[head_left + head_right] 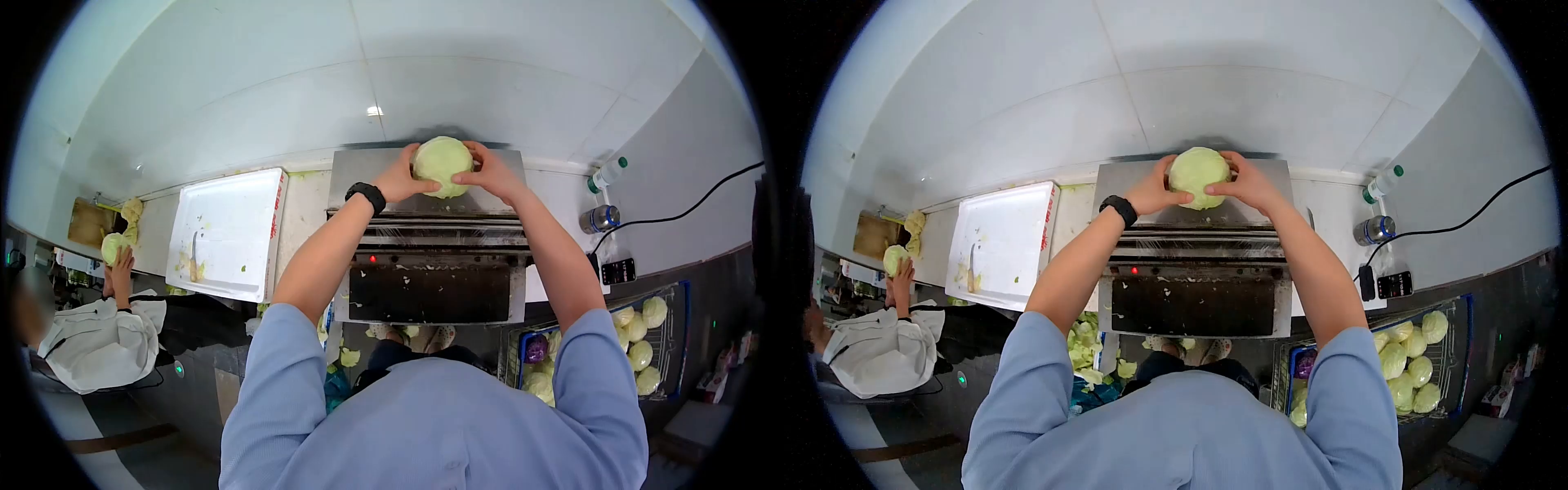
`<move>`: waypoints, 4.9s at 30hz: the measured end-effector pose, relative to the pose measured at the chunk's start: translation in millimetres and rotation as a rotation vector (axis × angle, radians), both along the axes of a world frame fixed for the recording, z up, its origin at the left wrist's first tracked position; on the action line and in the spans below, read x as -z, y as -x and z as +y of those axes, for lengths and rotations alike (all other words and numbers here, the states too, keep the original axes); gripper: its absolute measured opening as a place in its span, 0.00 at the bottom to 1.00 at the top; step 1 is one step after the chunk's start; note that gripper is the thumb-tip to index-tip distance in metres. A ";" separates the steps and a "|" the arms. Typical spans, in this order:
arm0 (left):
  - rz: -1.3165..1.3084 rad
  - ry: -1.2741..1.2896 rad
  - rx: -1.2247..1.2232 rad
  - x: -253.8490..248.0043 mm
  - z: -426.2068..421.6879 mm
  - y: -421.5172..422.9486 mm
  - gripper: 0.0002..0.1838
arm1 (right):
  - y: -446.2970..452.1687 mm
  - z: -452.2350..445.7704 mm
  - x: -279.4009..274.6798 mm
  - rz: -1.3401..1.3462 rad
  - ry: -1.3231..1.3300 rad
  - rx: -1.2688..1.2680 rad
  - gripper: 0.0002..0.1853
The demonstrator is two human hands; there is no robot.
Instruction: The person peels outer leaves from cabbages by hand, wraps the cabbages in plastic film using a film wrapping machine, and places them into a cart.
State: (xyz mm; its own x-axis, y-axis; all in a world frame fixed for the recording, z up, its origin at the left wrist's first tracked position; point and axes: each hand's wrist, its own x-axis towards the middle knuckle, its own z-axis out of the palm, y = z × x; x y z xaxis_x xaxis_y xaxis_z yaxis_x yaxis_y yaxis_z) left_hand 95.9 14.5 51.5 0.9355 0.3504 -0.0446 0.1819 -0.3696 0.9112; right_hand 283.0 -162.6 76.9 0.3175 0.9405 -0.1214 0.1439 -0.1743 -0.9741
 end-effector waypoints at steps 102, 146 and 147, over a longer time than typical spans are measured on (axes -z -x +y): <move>0.135 -0.855 0.076 13.9 -36.6 141.9 0.02 | 10.5 -162.8 52.6 -1.107 0.255 0.088 0.05; 0.140 -1.005 0.343 15.3 -23.2 129.0 0.03 | 4.3 -168.1 47.8 -1.039 0.203 0.070 0.05; 0.168 -0.970 0.312 14.4 -23.2 128.9 0.03 | 4.2 -168.6 47.4 -1.037 0.204 0.071 0.05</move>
